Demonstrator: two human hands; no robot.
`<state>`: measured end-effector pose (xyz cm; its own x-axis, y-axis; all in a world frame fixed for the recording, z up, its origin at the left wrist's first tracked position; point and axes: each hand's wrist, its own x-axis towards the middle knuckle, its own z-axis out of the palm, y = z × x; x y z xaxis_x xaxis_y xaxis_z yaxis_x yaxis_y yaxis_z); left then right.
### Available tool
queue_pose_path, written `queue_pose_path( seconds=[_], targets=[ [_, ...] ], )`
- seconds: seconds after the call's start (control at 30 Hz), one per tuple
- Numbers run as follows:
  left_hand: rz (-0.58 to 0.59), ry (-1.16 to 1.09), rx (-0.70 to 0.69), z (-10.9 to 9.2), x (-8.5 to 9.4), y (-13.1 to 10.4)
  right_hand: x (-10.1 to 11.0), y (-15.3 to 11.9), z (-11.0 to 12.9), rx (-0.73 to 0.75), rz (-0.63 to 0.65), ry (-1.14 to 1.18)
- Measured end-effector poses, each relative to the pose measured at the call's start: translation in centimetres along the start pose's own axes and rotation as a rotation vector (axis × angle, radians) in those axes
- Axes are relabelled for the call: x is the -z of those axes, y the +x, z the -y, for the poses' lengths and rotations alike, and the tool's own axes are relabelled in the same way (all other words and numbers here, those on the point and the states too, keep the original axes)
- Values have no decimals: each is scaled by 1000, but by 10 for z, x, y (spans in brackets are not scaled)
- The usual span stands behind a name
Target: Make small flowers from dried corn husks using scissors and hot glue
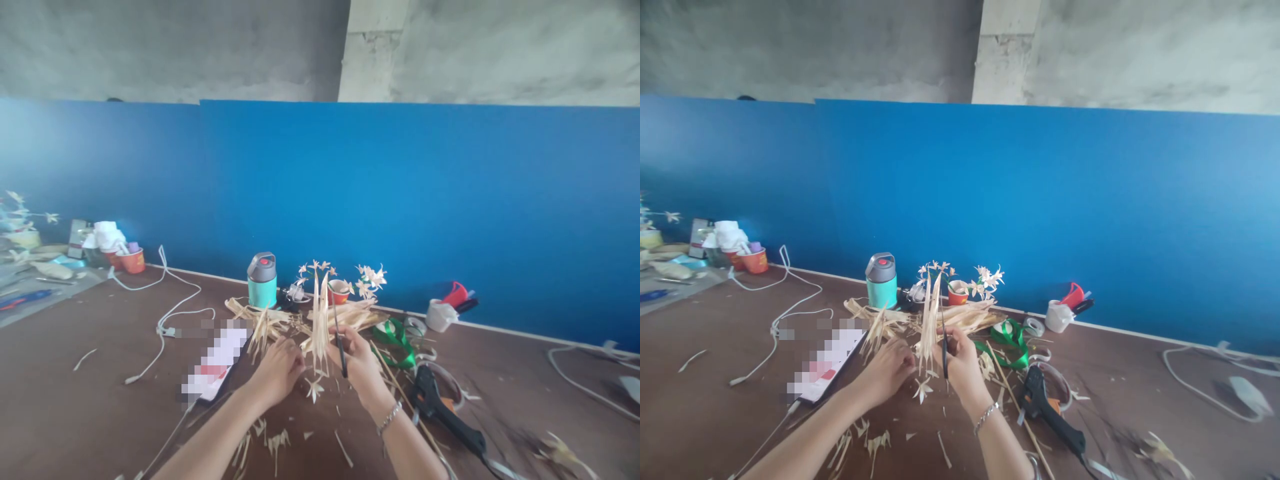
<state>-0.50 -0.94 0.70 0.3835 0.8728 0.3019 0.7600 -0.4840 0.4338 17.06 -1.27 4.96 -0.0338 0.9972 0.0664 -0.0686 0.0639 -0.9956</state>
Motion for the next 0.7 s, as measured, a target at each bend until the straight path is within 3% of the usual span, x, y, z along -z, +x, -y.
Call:
queue_pose_path(
  seconds=[0.1, 0.17, 0.37, 0.5, 0.7],
  targets=[
    [-13, 7, -51, -5, -14, 3, 0, 0, 0, 1, -8, -1],
    [-42, 11, -54, -2, -13, 4, 0, -1, 2, -3, -12, 5],
    [-265, 245, 214, 28, 28, 4, 0, -1, 4, 3, -9, 18],
    [-190, 357, 312, 34, 44, 2, 0, -1, 3, 0, -8, 13],
    [-86, 409, 440, 29, 28, 3, -1, -3, 6, 4, -19, -5]
  ],
)
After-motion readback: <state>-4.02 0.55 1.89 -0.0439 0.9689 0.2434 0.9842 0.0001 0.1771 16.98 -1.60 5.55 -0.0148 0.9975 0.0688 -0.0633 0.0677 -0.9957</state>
